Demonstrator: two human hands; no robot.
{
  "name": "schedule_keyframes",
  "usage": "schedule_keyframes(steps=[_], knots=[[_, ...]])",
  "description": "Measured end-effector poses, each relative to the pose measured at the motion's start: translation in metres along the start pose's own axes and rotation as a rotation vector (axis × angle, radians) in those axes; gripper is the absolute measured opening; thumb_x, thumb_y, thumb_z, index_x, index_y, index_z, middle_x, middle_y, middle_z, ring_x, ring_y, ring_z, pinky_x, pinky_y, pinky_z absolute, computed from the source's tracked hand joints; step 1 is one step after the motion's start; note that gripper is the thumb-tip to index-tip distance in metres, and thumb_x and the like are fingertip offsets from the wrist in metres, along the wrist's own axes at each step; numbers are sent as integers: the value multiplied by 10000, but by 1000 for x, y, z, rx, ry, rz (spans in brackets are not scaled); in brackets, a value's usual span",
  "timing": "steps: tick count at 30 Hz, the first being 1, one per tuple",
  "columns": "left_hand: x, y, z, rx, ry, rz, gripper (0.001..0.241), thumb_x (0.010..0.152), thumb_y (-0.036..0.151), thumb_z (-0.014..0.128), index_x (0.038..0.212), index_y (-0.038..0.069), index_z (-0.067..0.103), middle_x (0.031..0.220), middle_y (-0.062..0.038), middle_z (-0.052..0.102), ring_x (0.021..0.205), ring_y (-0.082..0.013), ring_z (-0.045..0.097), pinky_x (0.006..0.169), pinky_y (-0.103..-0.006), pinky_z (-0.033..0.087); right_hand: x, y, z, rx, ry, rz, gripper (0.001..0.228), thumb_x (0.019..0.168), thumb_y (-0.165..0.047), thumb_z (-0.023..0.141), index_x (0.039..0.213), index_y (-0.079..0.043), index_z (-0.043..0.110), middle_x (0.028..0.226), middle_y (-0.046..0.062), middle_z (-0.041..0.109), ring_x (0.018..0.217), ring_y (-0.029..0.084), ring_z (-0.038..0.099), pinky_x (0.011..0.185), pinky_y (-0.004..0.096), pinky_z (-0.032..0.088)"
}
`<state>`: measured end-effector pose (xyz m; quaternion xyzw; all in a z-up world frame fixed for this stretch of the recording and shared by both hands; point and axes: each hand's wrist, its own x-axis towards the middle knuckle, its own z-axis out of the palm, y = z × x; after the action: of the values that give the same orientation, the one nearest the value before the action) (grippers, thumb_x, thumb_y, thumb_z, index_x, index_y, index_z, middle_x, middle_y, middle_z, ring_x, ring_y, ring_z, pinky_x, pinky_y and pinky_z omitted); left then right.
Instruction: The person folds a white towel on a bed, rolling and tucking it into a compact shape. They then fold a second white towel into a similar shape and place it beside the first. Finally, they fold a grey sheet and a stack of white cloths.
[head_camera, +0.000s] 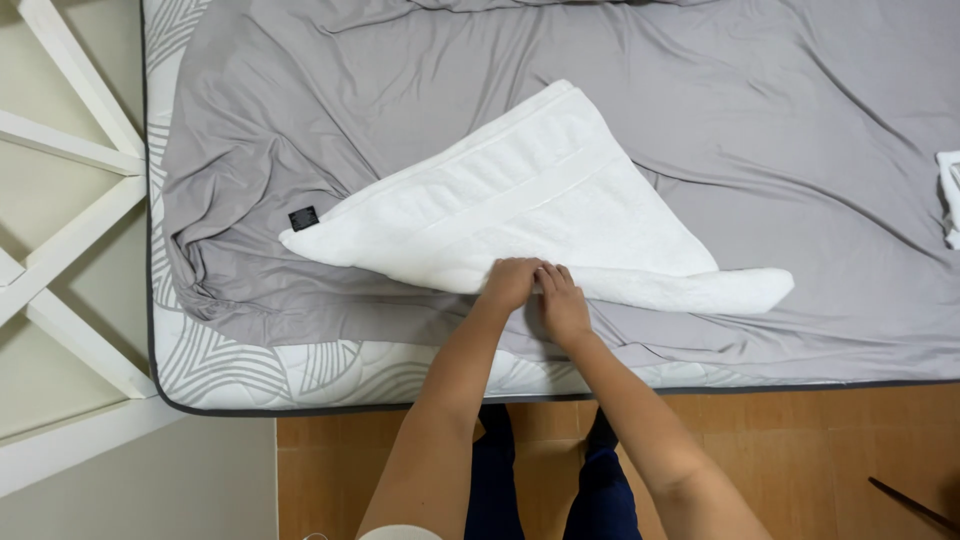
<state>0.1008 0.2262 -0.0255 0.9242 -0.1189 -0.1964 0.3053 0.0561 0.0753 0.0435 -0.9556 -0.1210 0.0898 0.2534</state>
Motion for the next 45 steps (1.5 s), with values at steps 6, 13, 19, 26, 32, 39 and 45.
schedule_keyframes(steps=[6,13,19,26,32,39,45], knots=[[-75,-7,-75,101,219,165,421,804,232,723,1193,87,650,1215,-115,636,1222,-309,537,1051,-499,387,20,42,72,-20,-18,183,274,976,-180,608,1241,-144,668,1239,91,679,1214,307,583,968,487,489],[-92,-91,-98,291,491,28,252,849,130,648,1096,142,700,1250,-47,683,1257,-279,563,1106,-541,342,54,33,45,-3,-118,313,240,1016,-204,592,1209,-90,678,1166,157,698,1150,367,596,965,510,461],[-42,-85,-141,91,106,-124,195,988,245,596,1109,143,709,1075,-85,742,1082,-331,639,942,-486,425,58,-38,43,13,232,150,272,982,-133,577,1245,-69,608,1385,164,586,1318,383,512,1025,574,426],[4,-93,-149,126,-59,-221,306,938,333,674,1129,97,635,1028,-150,736,1031,-332,679,943,-480,425,85,-96,65,-170,-164,-152,721,898,-258,599,1534,-85,307,1621,96,305,1488,367,251,1161,633,130],[-32,-117,-135,268,345,-38,183,967,216,692,1120,123,658,1217,-76,650,1232,-280,571,1042,-464,428,127,-59,85,-249,-283,-89,751,862,-119,583,1566,-155,326,1611,33,370,1485,264,327,1205,581,176],[-86,-148,-195,364,544,-30,576,803,129,700,1372,146,612,1443,-125,531,1338,-332,477,1115,-554,281,181,-68,54,-4,-482,238,537,872,-58,548,1353,-286,618,1378,0,645,1303,241,562,1091,570,373],[-60,-207,-205,166,328,-56,355,912,54,651,1250,159,682,1269,-6,680,1318,-213,564,1249,-530,269,193,-66,65,11,-611,384,584,857,-49,543,1365,-324,630,1413,32,606,1335,312,526,1090,610,381]])
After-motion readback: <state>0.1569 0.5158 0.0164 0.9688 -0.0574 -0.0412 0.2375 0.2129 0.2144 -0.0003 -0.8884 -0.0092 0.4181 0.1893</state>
